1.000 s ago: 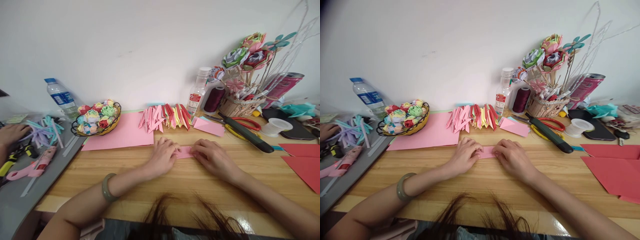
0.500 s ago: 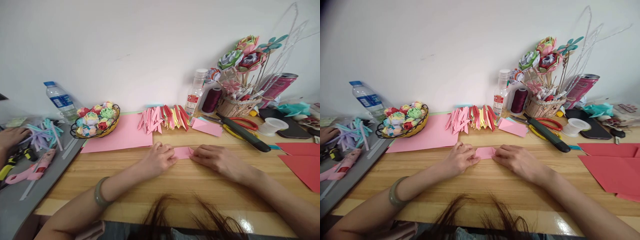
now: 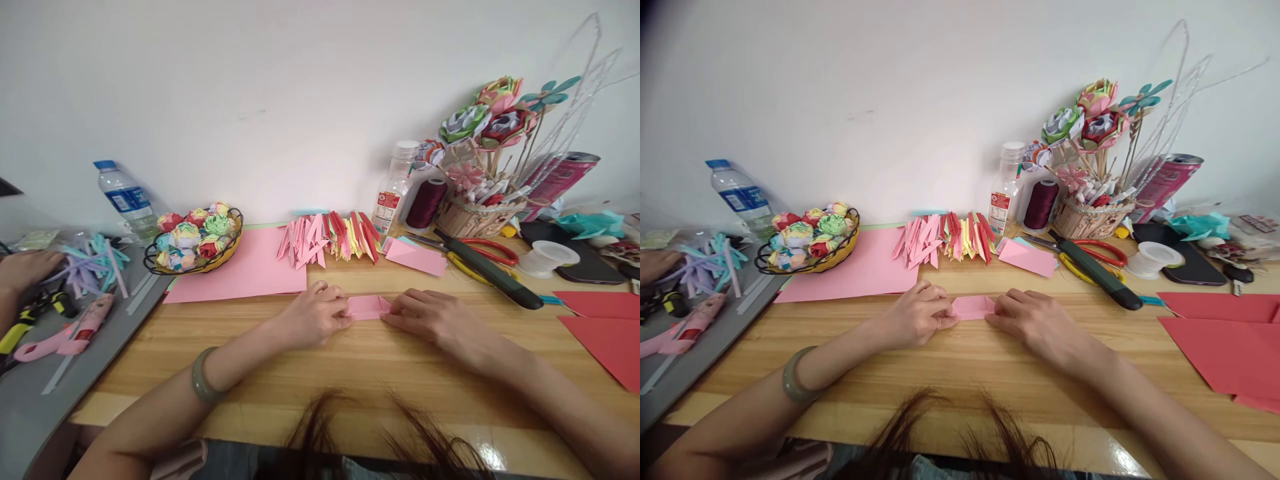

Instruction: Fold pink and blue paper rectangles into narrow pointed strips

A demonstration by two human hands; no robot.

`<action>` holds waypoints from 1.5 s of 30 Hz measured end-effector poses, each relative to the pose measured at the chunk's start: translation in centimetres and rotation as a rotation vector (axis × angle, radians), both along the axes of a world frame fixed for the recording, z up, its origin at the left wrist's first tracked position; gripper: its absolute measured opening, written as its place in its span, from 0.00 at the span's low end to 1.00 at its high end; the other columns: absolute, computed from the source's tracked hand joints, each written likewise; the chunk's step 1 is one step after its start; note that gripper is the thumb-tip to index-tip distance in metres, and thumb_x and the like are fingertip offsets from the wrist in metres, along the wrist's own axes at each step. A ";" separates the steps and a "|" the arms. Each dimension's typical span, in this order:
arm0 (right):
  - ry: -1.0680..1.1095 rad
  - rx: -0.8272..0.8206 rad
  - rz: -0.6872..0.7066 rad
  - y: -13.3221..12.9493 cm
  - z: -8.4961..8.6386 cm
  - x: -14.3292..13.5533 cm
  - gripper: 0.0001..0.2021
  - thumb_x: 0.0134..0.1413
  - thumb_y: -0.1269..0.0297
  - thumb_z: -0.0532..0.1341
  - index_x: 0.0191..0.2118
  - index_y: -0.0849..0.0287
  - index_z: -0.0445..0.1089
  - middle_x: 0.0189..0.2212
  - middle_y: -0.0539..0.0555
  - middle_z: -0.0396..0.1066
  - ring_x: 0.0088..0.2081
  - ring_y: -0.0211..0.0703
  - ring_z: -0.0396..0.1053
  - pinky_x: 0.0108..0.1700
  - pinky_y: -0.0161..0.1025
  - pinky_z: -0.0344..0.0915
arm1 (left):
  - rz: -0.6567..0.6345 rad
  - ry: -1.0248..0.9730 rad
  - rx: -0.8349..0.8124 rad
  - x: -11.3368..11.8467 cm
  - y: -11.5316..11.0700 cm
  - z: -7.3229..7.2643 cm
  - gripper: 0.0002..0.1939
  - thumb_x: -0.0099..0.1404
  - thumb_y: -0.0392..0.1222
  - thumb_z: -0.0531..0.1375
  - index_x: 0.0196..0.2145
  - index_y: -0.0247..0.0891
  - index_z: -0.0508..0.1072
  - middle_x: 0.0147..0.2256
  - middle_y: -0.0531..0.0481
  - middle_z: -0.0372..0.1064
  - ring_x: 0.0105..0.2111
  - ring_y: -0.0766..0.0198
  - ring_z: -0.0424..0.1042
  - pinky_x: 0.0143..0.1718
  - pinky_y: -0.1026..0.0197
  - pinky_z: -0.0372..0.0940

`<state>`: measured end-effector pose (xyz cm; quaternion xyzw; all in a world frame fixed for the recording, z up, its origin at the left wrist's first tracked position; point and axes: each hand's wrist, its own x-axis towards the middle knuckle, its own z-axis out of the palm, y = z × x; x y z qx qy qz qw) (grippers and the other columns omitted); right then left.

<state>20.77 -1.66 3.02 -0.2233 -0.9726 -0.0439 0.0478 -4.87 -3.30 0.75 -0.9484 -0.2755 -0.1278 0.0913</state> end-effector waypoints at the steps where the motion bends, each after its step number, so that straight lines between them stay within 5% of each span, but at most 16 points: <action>1: -0.007 0.010 0.000 0.0 0.0 0.0 0.11 0.60 0.69 0.50 0.42 0.57 0.69 0.35 0.55 0.68 0.37 0.44 0.63 0.38 0.41 0.61 | 0.002 -0.004 -0.009 0.0 0.0 0.0 0.10 0.67 0.37 0.50 0.38 0.41 0.72 0.38 0.50 0.69 0.42 0.62 0.60 0.40 0.57 0.51; 7: 0.010 0.199 0.017 -1.0 -0.9 -1.6 0.17 0.56 0.73 0.53 0.52 0.57 0.63 0.35 0.56 0.68 0.35 0.45 0.63 0.35 0.42 0.57 | 0.018 -0.023 -0.039 0.1 0.0 0.1 0.09 0.66 0.38 0.53 0.39 0.44 0.72 0.35 0.50 0.69 0.41 0.63 0.60 0.40 0.58 0.52; 18: 0.002 0.218 0.081 -1.2 -0.6 -1.6 0.13 0.57 0.73 0.50 0.46 0.63 0.66 0.37 0.58 0.70 0.36 0.47 0.63 0.36 0.44 0.57 | 0.008 -0.014 -0.121 -0.7 0.3 0.5 0.11 0.63 0.35 0.55 0.39 0.45 0.74 0.38 0.52 0.70 0.40 0.63 0.61 0.40 0.58 0.51; 26: 0.080 -0.026 0.080 -0.3 0.0 0.0 0.13 0.58 0.73 0.49 0.41 0.62 0.69 0.36 0.58 0.70 0.39 0.48 0.63 0.40 0.45 0.58 | -0.018 0.034 -0.139 -1.2 0.2 1.4 0.13 0.63 0.32 0.51 0.39 0.43 0.73 0.40 0.50 0.71 0.43 0.62 0.61 0.42 0.56 0.50; 30: 0.131 -0.196 0.110 -1.2 0.7 -0.9 0.15 0.57 0.75 0.46 0.39 0.62 0.70 0.37 0.58 0.71 0.41 0.48 0.63 0.42 0.46 0.59 | 0.083 -0.008 -0.056 -0.7 0.1 1.0 0.12 0.63 0.36 0.50 0.37 0.38 0.74 0.38 0.47 0.70 0.42 0.58 0.61 0.41 0.54 0.51; 36: 0.208 -0.414 0.272 -2.7 0.5 -3.0 0.22 0.53 0.76 0.50 0.54 0.60 0.61 0.49 0.56 0.68 0.51 0.44 0.61 0.53 0.43 0.58 | 0.219 -0.082 -0.148 0.5 -0.4 0.6 0.15 0.64 0.48 0.54 0.46 0.42 0.71 0.39 0.48 0.67 0.41 0.58 0.59 0.42 0.54 0.54; 40: 0.349 -0.264 0.038 -1.5 -0.9 -2.6 0.19 0.57 0.73 0.49 0.55 0.59 0.60 0.50 0.58 0.67 0.51 0.44 0.63 0.52 0.45 0.61 | 0.166 -0.169 -0.202 1.0 -0.2 0.0 0.10 0.65 0.45 0.55 0.40 0.46 0.74 0.39 0.53 0.70 0.40 0.61 0.59 0.43 0.56 0.54; 45: 0.233 -0.040 -0.022 -0.3 -2.1 -1.7 0.13 0.60 0.69 0.50 0.48 0.63 0.66 0.43 0.60 0.70 0.45 0.49 0.66 0.45 0.47 0.64 | 0.200 -0.314 -0.238 1.2 -0.4 -0.2 0.09 0.64 0.42 0.56 0.32 0.41 0.75 0.31 0.53 0.72 0.38 0.62 0.61 0.42 0.58 0.55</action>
